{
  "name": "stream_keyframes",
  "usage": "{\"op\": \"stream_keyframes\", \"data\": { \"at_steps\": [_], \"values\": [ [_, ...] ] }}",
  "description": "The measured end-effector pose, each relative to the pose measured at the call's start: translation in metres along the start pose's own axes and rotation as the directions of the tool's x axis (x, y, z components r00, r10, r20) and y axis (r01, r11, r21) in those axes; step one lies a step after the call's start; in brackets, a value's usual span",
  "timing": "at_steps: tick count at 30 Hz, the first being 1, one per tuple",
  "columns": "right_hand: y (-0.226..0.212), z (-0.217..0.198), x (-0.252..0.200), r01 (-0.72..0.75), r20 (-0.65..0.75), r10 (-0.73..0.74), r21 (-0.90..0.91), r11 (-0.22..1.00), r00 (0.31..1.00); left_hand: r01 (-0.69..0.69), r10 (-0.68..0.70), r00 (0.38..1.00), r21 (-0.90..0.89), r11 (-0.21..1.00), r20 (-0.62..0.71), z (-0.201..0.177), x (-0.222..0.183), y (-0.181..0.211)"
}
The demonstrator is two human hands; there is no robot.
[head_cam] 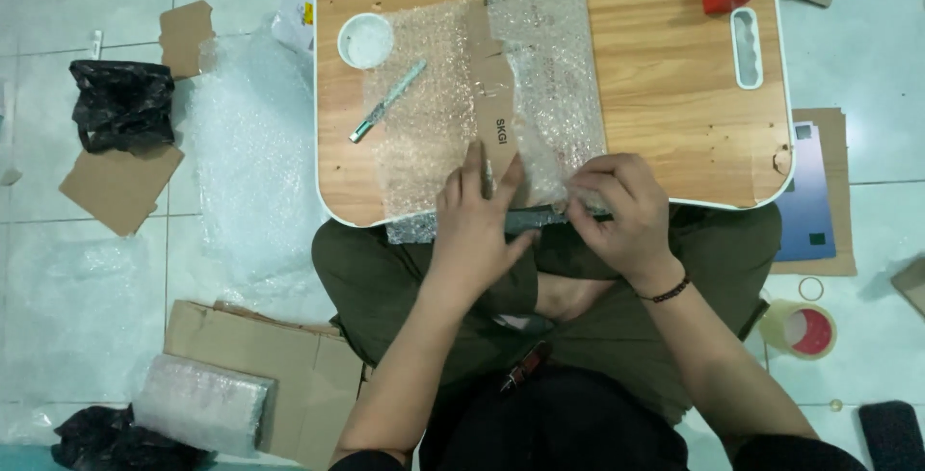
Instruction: A person wraps a small cardboard box in bubble wrap and secures it with clear adhesive tape on a small wooden table.
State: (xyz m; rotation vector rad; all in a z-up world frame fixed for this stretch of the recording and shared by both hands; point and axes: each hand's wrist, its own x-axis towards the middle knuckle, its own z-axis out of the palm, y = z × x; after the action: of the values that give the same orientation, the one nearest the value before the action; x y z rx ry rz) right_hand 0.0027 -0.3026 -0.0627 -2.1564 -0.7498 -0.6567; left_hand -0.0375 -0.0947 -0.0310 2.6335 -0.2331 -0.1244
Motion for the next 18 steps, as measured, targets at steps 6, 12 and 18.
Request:
{"op": "stream_keyframes", "data": {
  "at_steps": [6, 12, 18],
  "values": [
    [-0.016, -0.017, 0.008, -0.354, 0.238, 0.347, -0.012, 0.935, 0.907, -0.1, 0.085, 0.97, -0.058, 0.993, -0.226, 0.027, 0.0, -0.011],
    [-0.009, -0.013, 0.019, -0.466, 0.224, 0.458, -0.018, 0.884, 0.86, -0.165, 0.161, 0.969, -0.008, 0.986, -0.188, 0.02, 0.045, -0.02],
    [0.014, -0.008, 0.036, -0.399, 0.179, 0.408, -0.083, 0.913, 0.895, -0.059, 0.081, 0.983, 0.14, 0.988, -0.162, 0.031, 0.069, -0.029]
  ]
}}
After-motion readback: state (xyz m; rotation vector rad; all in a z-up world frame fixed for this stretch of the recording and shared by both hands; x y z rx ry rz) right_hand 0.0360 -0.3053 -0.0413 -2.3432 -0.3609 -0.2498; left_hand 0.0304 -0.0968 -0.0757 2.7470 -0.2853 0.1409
